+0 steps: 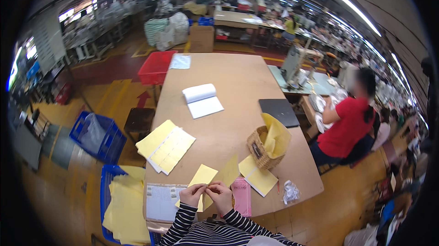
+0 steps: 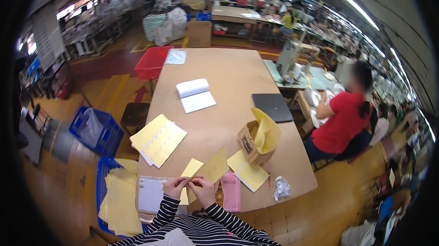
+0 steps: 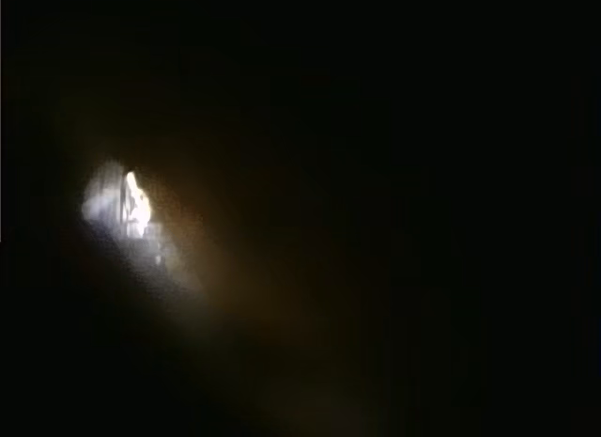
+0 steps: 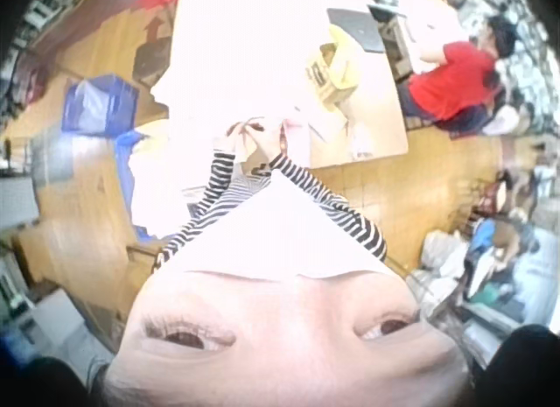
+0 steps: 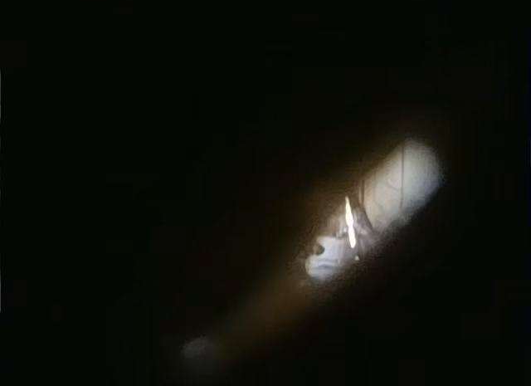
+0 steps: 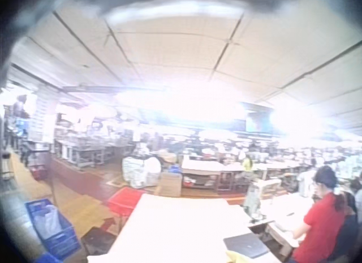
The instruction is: The person assembles small pouches by inserting yellow fabric pieces into clear plastic sleeves and folding the edges. The person repeatedly picks up fabric and sleeves, inserts the fabric, and places the assembled pouches into a basket.
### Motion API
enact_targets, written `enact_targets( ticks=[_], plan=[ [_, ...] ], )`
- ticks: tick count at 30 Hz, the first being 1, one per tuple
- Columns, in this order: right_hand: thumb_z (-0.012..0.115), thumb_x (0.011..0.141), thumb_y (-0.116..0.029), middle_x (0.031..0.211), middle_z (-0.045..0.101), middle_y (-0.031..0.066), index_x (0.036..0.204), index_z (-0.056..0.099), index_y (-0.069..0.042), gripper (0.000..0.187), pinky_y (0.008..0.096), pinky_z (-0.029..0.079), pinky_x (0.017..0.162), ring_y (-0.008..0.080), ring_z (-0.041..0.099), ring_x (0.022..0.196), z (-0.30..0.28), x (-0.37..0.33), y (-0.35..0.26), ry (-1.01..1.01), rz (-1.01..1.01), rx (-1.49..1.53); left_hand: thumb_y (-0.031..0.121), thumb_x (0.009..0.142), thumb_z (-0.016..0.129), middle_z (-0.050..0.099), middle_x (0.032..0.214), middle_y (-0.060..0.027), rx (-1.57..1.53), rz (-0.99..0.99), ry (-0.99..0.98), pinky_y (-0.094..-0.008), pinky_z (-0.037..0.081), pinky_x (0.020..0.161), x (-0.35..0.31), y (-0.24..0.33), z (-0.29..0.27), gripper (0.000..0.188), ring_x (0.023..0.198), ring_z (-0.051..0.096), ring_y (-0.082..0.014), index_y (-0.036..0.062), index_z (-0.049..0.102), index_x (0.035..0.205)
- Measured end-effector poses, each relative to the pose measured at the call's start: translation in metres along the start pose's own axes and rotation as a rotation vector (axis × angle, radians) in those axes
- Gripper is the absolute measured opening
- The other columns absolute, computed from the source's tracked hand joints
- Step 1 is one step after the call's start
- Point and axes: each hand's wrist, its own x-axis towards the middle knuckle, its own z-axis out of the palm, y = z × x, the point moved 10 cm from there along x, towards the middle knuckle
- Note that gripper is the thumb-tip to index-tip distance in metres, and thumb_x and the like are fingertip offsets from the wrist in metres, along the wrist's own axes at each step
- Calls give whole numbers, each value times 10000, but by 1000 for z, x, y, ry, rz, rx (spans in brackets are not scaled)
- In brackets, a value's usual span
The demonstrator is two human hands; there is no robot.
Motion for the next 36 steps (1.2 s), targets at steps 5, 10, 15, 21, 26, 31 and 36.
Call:
enact_targets(
  ticks=[5,10,15,21,26,31,36],
  plan=[
    [702,760,-47,865,600,91,770,645,40,105,272,468,754,163,582,856,18,2,-16,-141,-40,64,54,840,652,698,815,-79,-74,-25,-39,-219,521,708,-4,10,-12,154,757,644,-102,-24,696,966],
    [673,802,-26,924,608,68,822,627,42,84,235,483,759,127,605,845,31,6,-26,-225,143,361,40,848,640,701,898,-85,-80,101,-128,-222,520,722,-6,42,-26,181,779,644,-105,-31,682,1010],
    [651,834,-39,897,641,44,893,643,30,91,228,481,764,109,613,845,30,11,-59,-334,174,345,4,831,655,695,965,-95,-156,163,-228,-229,511,793,-5,72,-30,261,864,633,-110,-16,655,1092],
    [631,849,-52,899,651,37,959,645,12,128,238,457,805,105,603,863,37,9,-80,-463,235,433,40,819,686,702,958,-96,-175,225,-288,-231,520,778,-4,99,-37,284,849,652,-114,-2,656,1098],
    [627,836,-36,909,663,51,942,665,9,121,237,453,812,107,604,852,44,11,-80,-580,227,403,32,812,692,703,951,-103,-130,197,-271,-232,523,776,-10,101,-42,285,839,655,-113,-10,656,1091],
    [643,823,-33,868,667,54,832,694,13,69,222,466,746,98,607,799,45,4,-86,-648,266,327,48,798,712,704,954,-119,-144,226,-293,-234,527,757,-21,104,-45,290,845,662,-116,-9,663,1078],
    [646,845,-71,846,669,48,914,683,32,130,218,466,746,90,603,791,49,-4,-84,-659,343,244,148,824,703,699,900,-138,124,331,-344,-237,523,719,-23,104,-49,296,782,686,-156,41,664,1098]
  ],
)
